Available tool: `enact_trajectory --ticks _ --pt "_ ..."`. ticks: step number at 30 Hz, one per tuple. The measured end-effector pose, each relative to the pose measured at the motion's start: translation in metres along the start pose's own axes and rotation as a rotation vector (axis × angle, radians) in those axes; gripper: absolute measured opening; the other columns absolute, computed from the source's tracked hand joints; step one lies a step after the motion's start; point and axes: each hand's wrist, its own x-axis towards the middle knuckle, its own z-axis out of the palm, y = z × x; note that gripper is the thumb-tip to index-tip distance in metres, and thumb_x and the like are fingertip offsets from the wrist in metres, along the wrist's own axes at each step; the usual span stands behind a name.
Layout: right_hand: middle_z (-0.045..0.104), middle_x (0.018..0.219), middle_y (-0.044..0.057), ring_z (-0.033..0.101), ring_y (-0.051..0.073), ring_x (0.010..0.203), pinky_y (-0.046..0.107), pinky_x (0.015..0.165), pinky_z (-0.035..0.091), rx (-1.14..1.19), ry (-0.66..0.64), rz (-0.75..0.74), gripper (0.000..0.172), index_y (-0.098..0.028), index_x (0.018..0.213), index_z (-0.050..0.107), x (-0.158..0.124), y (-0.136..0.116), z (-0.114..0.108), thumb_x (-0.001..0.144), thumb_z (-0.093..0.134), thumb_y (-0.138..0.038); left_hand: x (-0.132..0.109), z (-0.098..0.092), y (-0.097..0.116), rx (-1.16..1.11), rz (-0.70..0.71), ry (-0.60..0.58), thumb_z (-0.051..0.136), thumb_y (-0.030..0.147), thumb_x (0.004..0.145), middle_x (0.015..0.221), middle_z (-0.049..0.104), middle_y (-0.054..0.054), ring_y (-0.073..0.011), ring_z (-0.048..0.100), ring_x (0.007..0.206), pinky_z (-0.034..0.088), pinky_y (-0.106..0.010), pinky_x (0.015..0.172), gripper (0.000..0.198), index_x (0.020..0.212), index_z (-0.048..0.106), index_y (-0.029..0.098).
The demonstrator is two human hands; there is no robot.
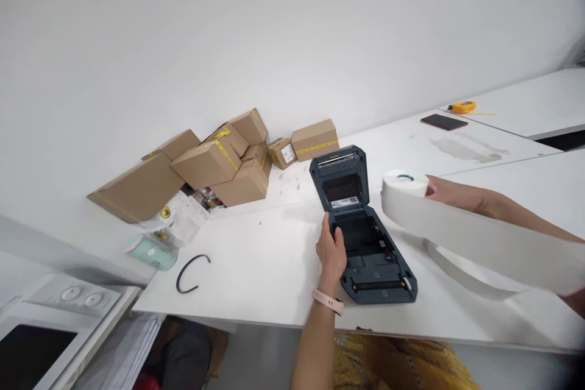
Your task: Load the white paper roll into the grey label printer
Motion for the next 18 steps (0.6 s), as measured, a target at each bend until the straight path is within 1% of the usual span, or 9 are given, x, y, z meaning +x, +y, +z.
enact_trajectory --ticks 2,3,5,7,9,11,14,18 --pt "0.074 0.112 0.009 0.069 0.030 0.101 0.035 0.083 0.054 -0.093 -0.247 -0.056 0.061 -0.019 0.120 0.066 0.008 -0.025 0.010 0.066 0.075 -0.046 0.000 -0.001 0.000 -0.005 0.032 0.005 0.039 0.034 0.100 0.150 0.056 -0.006 -0.0280 0.050 0.139 0.039 -0.045 0.114 0.044 0.142 0.053 0.028" --pt "0.072 0.118 0.008 0.067 0.031 0.108 0.035 0.089 0.053 -0.147 -0.341 -0.077 0.068 -0.020 0.124 0.064 0.013 -0.036 0.017 0.062 0.079 -0.043 0.001 -0.001 0.000 -0.007 0.042 0.007 0.040 0.033 0.100 0.146 0.060 -0.006 -0.0280 0.052 0.137 0.039 -0.045 0.114 0.041 0.136 0.058 0.028" --pt "0.071 0.121 0.007 0.065 0.031 0.112 0.034 0.093 0.052 -0.274 -0.460 -0.100 0.071 -0.022 0.124 0.064 0.024 -0.050 0.033 0.059 0.083 -0.040 0.001 -0.001 -0.001 -0.011 0.053 0.012 0.041 0.031 0.099 0.139 0.065 -0.006 -0.0284 0.055 0.133 0.041 -0.046 0.112 0.037 0.126 0.064 0.028" --pt "0.071 0.118 0.006 0.066 0.031 0.108 0.035 0.088 0.055 -0.394 -0.542 -0.108 0.068 -0.022 0.122 0.064 0.036 -0.053 0.049 0.059 0.082 -0.042 0.001 0.000 -0.002 -0.021 0.059 0.019 0.041 0.029 0.098 0.136 0.066 -0.006 -0.0285 0.058 0.130 0.043 -0.045 0.110 0.035 0.123 0.065 0.029" --pt "0.070 0.118 0.007 0.067 0.031 0.105 0.036 0.085 0.056 -0.499 -0.561 -0.120 0.068 -0.023 0.122 0.063 0.045 -0.048 0.063 0.059 0.081 -0.041 0.001 0.001 -0.004 -0.037 0.056 0.023 0.042 0.027 0.098 0.135 0.067 -0.006 -0.0282 0.058 0.128 0.043 -0.045 0.110 0.034 0.122 0.065 0.029" --pt "0.070 0.118 0.006 0.066 0.032 0.105 0.038 0.086 0.056 -0.574 -0.539 -0.123 0.070 -0.024 0.122 0.063 0.051 -0.040 0.070 0.056 0.080 -0.038 0.002 0.003 -0.006 -0.062 0.045 0.025 0.042 0.025 0.097 0.134 0.067 -0.005 -0.0271 0.058 0.128 0.043 -0.043 0.109 0.033 0.122 0.064 0.030" --pt "0.070 0.118 0.005 0.065 0.034 0.107 0.041 0.088 0.055 -0.629 -0.523 -0.103 0.070 -0.027 0.122 0.064 0.055 -0.030 0.072 0.055 0.079 -0.041 0.005 0.006 -0.010 -0.126 0.033 0.021 0.040 0.025 0.098 0.133 0.066 -0.006 -0.0240 0.059 0.126 0.043 -0.039 0.108 0.032 0.120 0.064 0.028" --pt "0.071 0.114 0.005 0.066 0.034 0.104 0.042 0.085 0.055 -0.648 -0.525 -0.099 0.070 -0.030 0.123 0.064 0.055 -0.025 0.070 0.056 0.078 -0.046 0.009 0.011 -0.017 -0.235 0.049 0.009 0.039 0.024 0.098 0.128 0.066 -0.009 -0.0208 0.058 0.124 0.043 -0.034 0.108 0.030 0.115 0.063 0.023"
